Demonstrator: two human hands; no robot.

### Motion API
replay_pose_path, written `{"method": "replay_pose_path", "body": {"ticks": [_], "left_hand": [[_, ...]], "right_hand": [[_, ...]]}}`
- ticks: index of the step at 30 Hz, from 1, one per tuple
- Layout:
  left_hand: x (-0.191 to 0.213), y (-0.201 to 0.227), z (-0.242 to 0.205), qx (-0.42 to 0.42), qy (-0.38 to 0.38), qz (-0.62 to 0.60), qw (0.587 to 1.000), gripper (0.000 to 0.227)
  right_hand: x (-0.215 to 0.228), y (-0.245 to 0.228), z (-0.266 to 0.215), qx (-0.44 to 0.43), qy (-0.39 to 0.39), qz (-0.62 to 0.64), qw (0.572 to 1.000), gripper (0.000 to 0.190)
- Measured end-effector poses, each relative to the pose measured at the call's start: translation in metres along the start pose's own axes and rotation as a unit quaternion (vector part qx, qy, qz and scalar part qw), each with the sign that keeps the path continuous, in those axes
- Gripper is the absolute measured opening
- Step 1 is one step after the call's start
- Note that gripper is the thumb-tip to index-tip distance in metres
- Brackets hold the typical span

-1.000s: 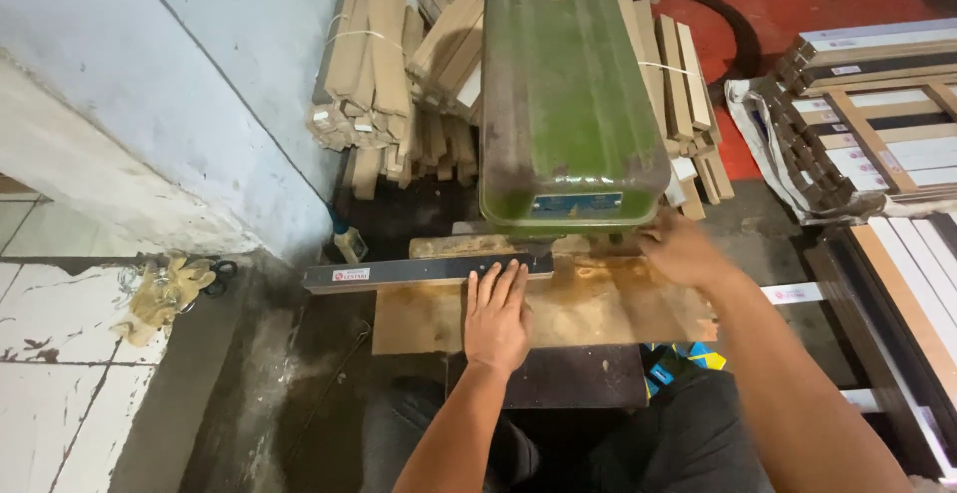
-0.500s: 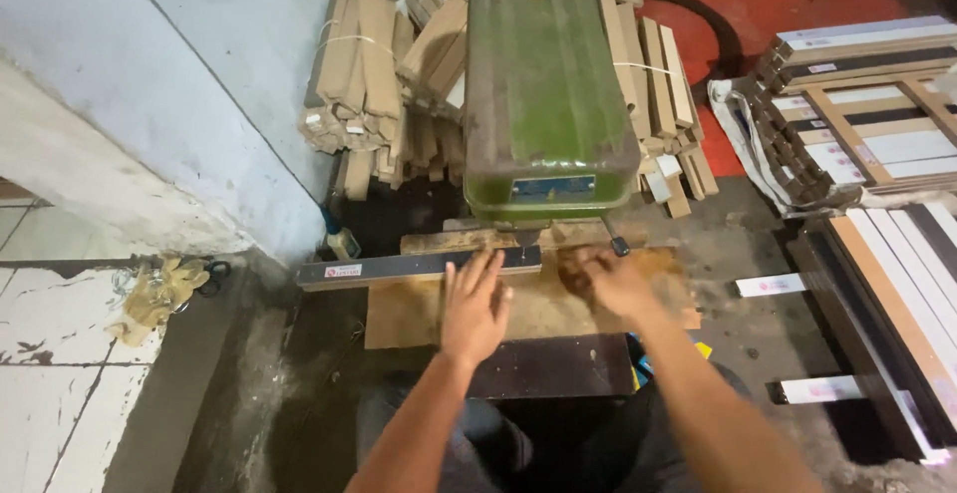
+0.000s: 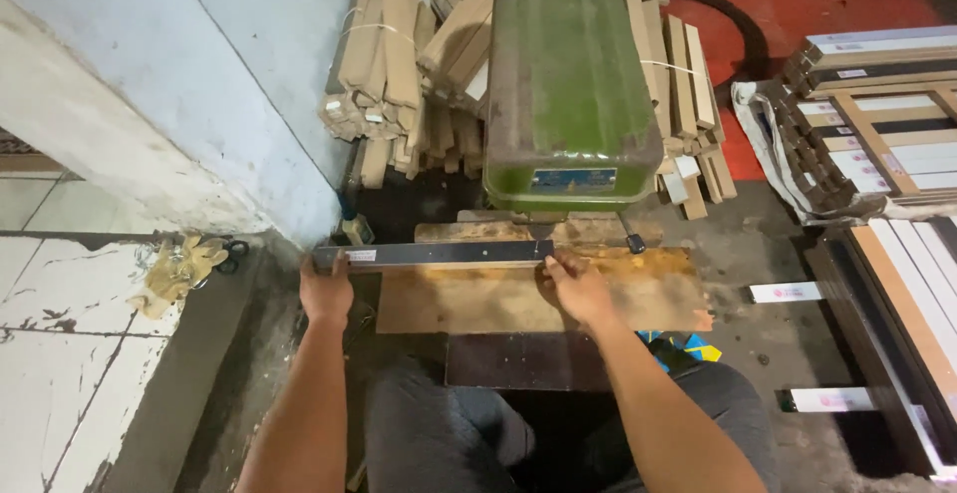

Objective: Operating a manual press machine to process thin strips and stacking the finished components.

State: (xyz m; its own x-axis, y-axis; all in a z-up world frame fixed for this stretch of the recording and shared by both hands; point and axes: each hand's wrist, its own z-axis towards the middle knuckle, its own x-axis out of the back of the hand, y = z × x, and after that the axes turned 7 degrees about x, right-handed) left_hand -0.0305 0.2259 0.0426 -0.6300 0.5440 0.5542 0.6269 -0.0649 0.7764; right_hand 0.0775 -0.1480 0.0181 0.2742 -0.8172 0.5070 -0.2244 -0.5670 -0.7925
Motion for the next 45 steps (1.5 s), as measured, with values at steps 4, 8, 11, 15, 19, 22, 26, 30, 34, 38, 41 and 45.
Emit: {"method": "replay_pose_path", "body": {"ticks": [4,8,11,15,19,22,26,30,34,38,41,45], "left_hand": [[0.015,0.004,-0.022,0.001,-0.028,-0.048,0.998,0.078],[0.024,0.009,-0.057,0.002,-0.042,-0.085,0.996,0.079],[0.026,0.021,-0.096,-0.026,-0.075,-0.09,0.993,0.079],[0.016,0.044,-0.143,-0.095,-0.197,-0.007,0.976,0.088],[-0.064,0.009,-0.115,-0.235,-0.241,0.056,0.94,0.062],[-0.099,0.009,-0.119,-0.374,-0.193,0.074,0.904,0.052],[-0.117,0.026,-0.124,-0.363,-0.241,0.078,0.897,0.048],[-0.129,0.031,-0.119,-0.407,-0.208,0.106,0.883,0.048],[-0.129,0.046,-0.124,-0.32,-0.282,0.117,0.897,0.053],[-0.143,0.04,-0.117,-0.348,-0.257,0.089,0.897,0.051],[-0.14,0.044,-0.121,-0.321,-0.264,0.121,0.901,0.053],[-0.141,0.043,-0.12,-0.335,-0.263,0.113,0.898,0.052]], "right_hand": [[0.01,-0.022,-0.04,-0.018,-0.009,0.047,0.999,0.055],[0.025,-0.036,-0.08,-0.029,0.052,0.12,0.991,0.056],[0.056,-0.014,-0.099,-0.02,0.116,0.206,0.971,0.057],[0.097,0.033,-0.086,0.031,0.229,0.17,0.958,0.049],[0.125,0.071,-0.06,0.06,0.288,0.221,0.93,0.04],[0.156,0.094,-0.044,0.037,0.256,0.323,0.91,0.056],[0.166,0.082,-0.052,0.01,0.271,0.312,0.911,0.063],[0.167,0.064,-0.057,0.015,0.272,0.277,0.921,0.054],[0.178,0.079,-0.022,-0.056,0.266,0.339,0.901,0.05],[0.183,0.095,-0.004,-0.022,0.271,0.345,0.898,0.046],[0.178,0.054,-0.03,-0.049,0.278,0.274,0.92,0.045],[0.171,-0.009,-0.074,-0.063,0.259,0.126,0.956,0.056]]}}
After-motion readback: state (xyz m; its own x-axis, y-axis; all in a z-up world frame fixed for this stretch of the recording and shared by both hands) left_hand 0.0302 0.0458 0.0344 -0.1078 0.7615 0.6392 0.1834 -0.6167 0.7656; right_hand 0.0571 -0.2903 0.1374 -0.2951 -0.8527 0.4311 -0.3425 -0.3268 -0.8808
